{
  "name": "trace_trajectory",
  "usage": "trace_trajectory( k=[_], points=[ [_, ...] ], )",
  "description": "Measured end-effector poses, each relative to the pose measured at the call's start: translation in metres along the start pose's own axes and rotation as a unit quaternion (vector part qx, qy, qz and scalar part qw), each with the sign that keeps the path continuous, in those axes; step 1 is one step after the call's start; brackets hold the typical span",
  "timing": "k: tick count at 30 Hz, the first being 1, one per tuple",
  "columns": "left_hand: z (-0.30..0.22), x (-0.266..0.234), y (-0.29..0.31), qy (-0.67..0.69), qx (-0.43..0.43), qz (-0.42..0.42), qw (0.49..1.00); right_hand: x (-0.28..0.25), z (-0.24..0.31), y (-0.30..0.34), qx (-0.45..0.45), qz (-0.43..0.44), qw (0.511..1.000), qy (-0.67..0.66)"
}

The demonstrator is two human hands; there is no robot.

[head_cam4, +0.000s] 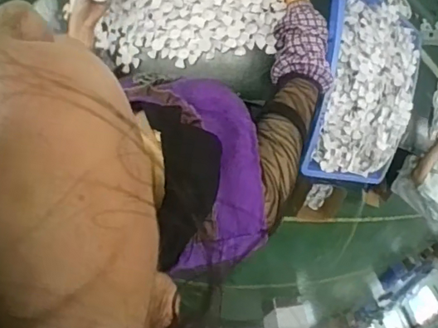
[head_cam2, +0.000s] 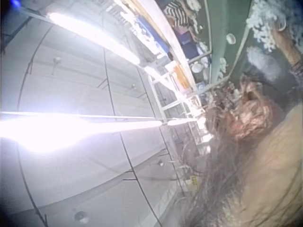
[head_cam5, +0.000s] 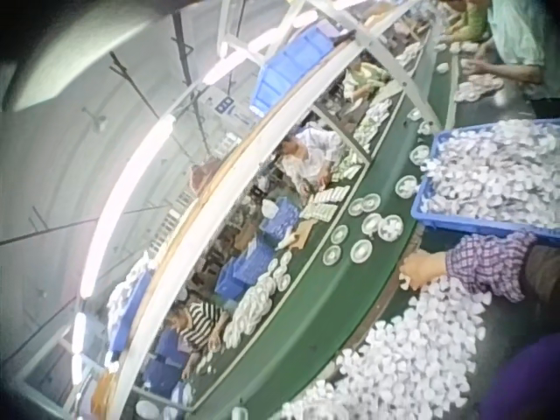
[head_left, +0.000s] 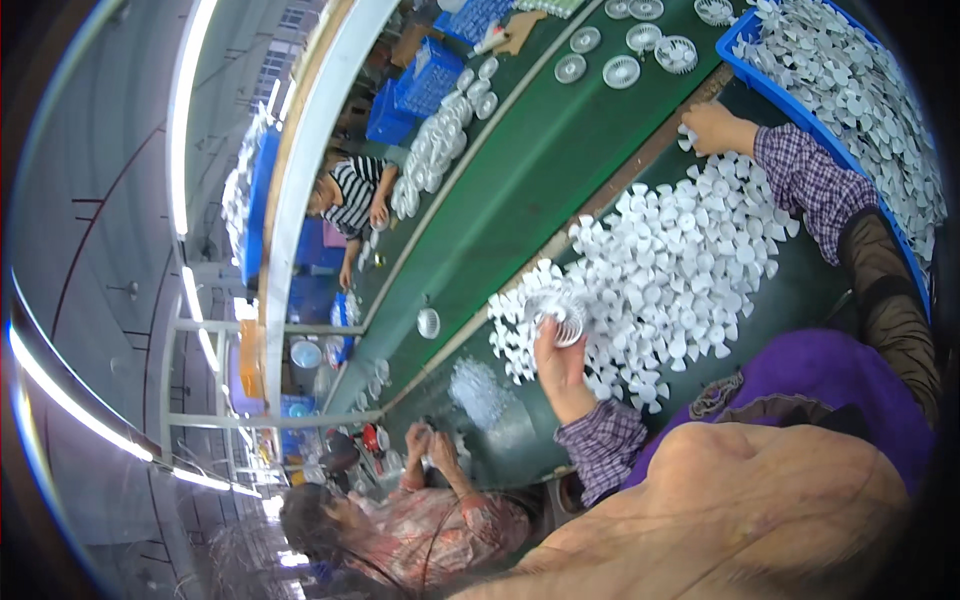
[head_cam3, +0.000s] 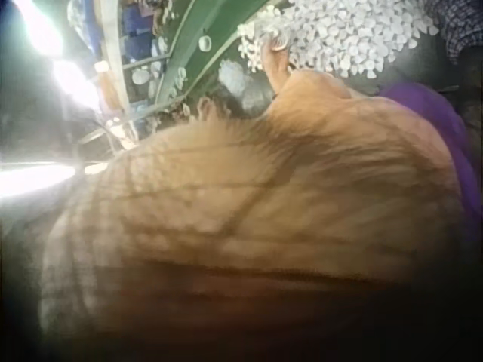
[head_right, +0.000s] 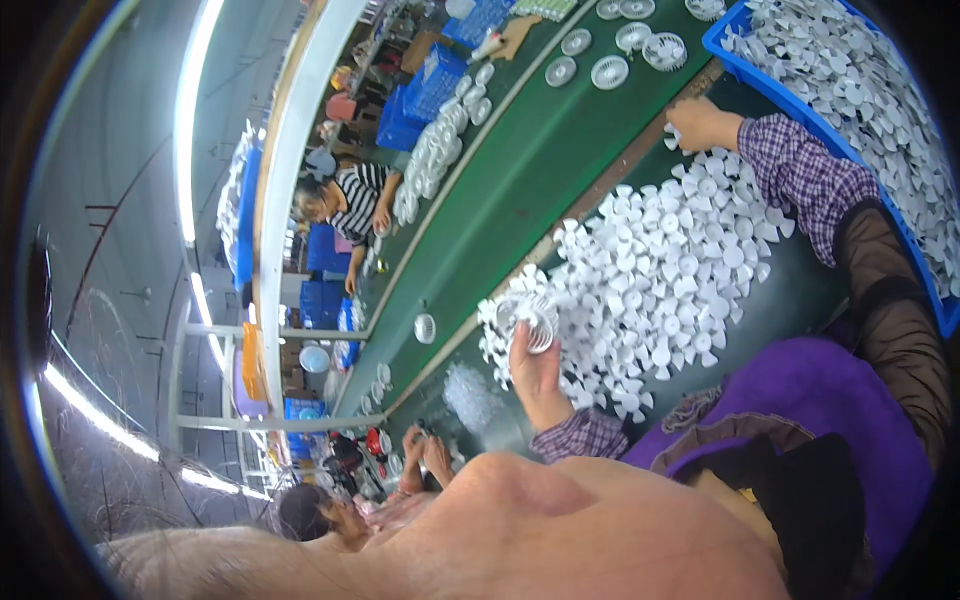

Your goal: Assembling white plastic fan blades into small circular fan housings on a factory assembly line.

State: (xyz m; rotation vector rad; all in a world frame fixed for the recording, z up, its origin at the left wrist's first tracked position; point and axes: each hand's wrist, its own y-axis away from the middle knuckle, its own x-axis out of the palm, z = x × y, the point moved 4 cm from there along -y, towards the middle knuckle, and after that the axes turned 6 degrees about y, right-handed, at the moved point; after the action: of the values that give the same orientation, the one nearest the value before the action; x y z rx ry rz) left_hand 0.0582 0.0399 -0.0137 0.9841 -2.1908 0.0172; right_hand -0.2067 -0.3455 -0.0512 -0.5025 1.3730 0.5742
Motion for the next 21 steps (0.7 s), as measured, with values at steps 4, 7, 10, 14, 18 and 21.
trace_trajectory(
  k=[4, 7, 10, 14, 18, 21],
  points=[
    [0.029, 0.036, 0.011, -0.026, 0.0, 0.033, 0.999, -0.03, 0.031, 0.016, -0.042, -0.193, 0.98, -0.003],
    [0.028, 0.074, 0.018, -0.065, 0.003, 0.105, 0.992, -0.089, 0.089, 0.069, -0.203, -0.282, 0.931, -0.113],
    [0.036, 0.088, 0.018, -0.064, 0.035, 0.153, 0.986, -0.117, 0.147, 0.116, -0.32, -0.277, 0.888, -0.181],
    [0.056, 0.106, 0.024, -0.094, 0.015, 0.186, 0.978, -0.111, 0.182, 0.142, -0.362, -0.267, 0.87, -0.203],
    [0.064, 0.116, 0.027, -0.118, 0.033, 0.201, 0.972, -0.099, 0.188, 0.138, -0.367, -0.271, 0.873, -0.172],
    [0.081, 0.125, 0.023, -0.157, 0.041, 0.195, 0.967, -0.093, 0.181, 0.139, -0.369, -0.288, 0.869, -0.16]
  ],
)
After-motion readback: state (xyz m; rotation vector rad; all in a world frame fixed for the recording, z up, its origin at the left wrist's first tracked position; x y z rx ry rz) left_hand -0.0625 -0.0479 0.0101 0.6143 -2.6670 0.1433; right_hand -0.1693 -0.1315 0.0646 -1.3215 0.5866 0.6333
